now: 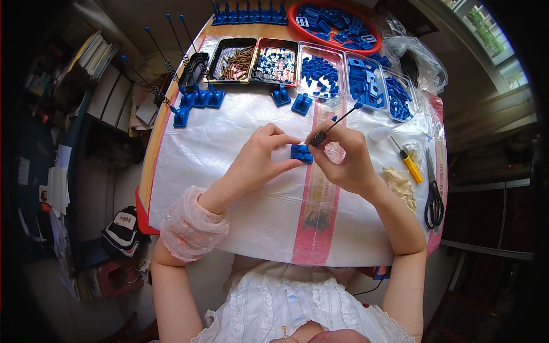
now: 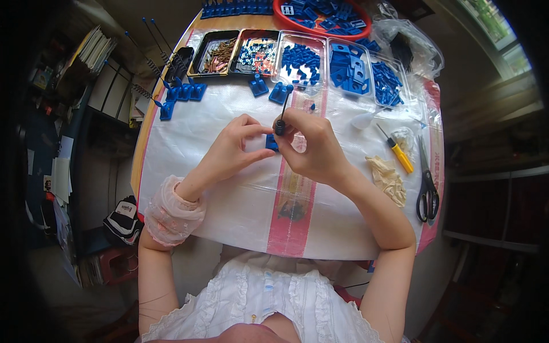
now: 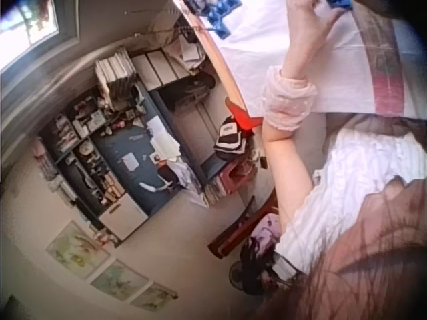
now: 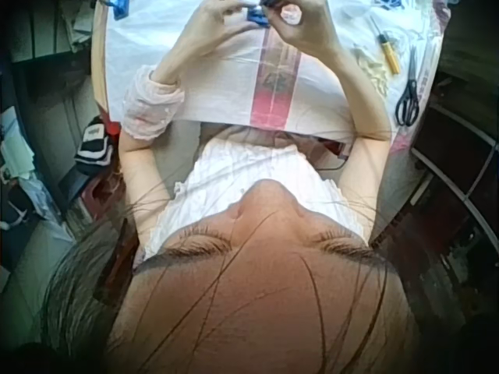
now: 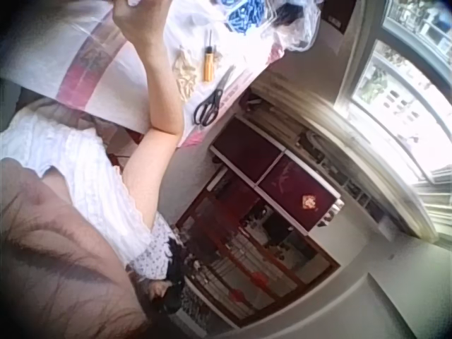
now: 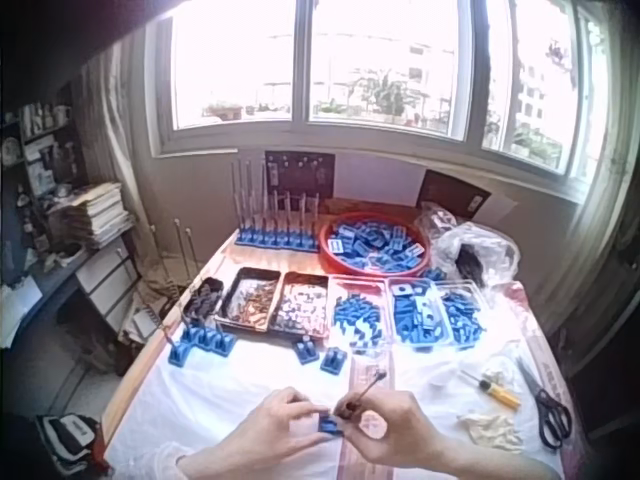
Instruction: Assembling small blue plastic components using glue and a precision metal tool at a workstation.
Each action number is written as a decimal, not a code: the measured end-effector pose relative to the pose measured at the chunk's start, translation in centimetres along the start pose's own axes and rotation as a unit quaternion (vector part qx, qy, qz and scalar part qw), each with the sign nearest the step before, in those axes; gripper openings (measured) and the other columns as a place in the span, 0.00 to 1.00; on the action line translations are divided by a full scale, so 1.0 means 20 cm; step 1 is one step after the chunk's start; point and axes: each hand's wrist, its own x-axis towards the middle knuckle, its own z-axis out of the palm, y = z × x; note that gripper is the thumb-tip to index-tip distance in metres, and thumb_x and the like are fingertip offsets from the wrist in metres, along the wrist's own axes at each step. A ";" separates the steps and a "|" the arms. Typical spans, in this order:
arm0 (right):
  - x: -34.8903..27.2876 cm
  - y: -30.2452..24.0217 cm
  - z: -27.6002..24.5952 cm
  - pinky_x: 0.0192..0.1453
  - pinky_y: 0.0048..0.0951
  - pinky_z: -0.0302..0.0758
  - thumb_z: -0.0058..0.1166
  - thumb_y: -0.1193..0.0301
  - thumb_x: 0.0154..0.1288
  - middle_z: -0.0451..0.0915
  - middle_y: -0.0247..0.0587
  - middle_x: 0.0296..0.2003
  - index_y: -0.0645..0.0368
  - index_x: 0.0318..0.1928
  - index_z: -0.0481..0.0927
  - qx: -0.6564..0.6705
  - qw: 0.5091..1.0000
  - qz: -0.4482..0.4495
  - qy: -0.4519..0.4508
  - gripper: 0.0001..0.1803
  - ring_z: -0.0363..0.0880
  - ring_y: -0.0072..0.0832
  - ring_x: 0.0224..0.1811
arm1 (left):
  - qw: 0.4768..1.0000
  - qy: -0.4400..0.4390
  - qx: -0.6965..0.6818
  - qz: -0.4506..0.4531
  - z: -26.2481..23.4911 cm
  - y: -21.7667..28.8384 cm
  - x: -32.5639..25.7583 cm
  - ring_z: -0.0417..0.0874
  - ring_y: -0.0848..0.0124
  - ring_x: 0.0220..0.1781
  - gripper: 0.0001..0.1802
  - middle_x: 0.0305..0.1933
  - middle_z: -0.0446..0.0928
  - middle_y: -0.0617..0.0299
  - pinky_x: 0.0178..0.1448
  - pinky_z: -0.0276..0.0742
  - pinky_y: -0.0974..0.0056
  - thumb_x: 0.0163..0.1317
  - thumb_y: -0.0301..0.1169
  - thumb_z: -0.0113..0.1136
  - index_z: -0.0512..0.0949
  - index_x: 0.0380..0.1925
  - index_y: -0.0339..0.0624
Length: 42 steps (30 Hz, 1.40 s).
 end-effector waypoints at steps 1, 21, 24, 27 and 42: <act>0.00 0.00 0.00 0.38 0.30 0.80 0.62 0.83 0.56 0.81 0.46 0.29 0.67 0.35 0.77 0.002 1.000 0.001 0.002 0.07 0.86 0.34 0.33 | 0.999 -0.013 -0.032 -0.025 -0.03 0.02 0.01 0.77 0.73 0.41 0.22 0.38 0.78 0.63 0.45 0.76 0.67 0.57 0.30 0.74 0.84 0.53 0.48; 0.00 -0.02 -0.01 0.39 0.27 0.80 0.62 0.86 0.54 0.78 0.43 0.35 0.68 0.37 0.76 0.009 0.999 -0.030 0.017 0.11 0.85 0.31 0.34 | 0.981 -0.052 -0.170 -0.081 -0.10 0.27 0.07 0.82 0.78 0.47 0.25 0.49 0.83 0.59 0.39 0.75 0.73 0.65 0.20 0.56 0.73 0.64 0.40; 0.00 -0.01 -0.01 0.38 0.27 0.80 0.62 0.87 0.53 0.76 0.43 0.36 0.68 0.37 0.75 0.012 0.999 -0.028 0.018 0.11 0.85 0.30 0.34 | 0.980 -0.048 -0.177 -0.078 -0.08 0.26 0.08 0.84 0.78 0.44 0.24 0.46 0.85 0.60 0.38 0.75 0.73 0.64 0.20 0.59 0.74 0.62 0.39; 0.00 -0.02 0.00 0.38 0.27 0.80 0.62 0.87 0.53 0.76 0.42 0.35 0.68 0.37 0.75 0.015 0.999 -0.030 0.020 0.11 0.84 0.30 0.34 | 0.989 -0.026 -0.143 -0.009 -0.07 0.25 0.08 0.84 0.73 0.36 0.25 0.43 0.87 0.55 0.38 0.78 0.69 0.61 0.21 0.59 0.74 0.60 0.38; 0.00 -0.05 -0.05 0.35 0.27 0.76 0.65 0.84 0.53 0.79 0.40 0.37 0.67 0.36 0.80 -0.034 0.999 -0.026 0.019 0.09 0.79 0.27 0.30 | 0.996 0.028 -0.056 0.061 -0.05 0.41 0.03 0.84 0.69 0.26 0.27 0.38 0.86 0.54 0.32 0.78 0.63 0.71 0.28 0.57 0.69 0.69 0.47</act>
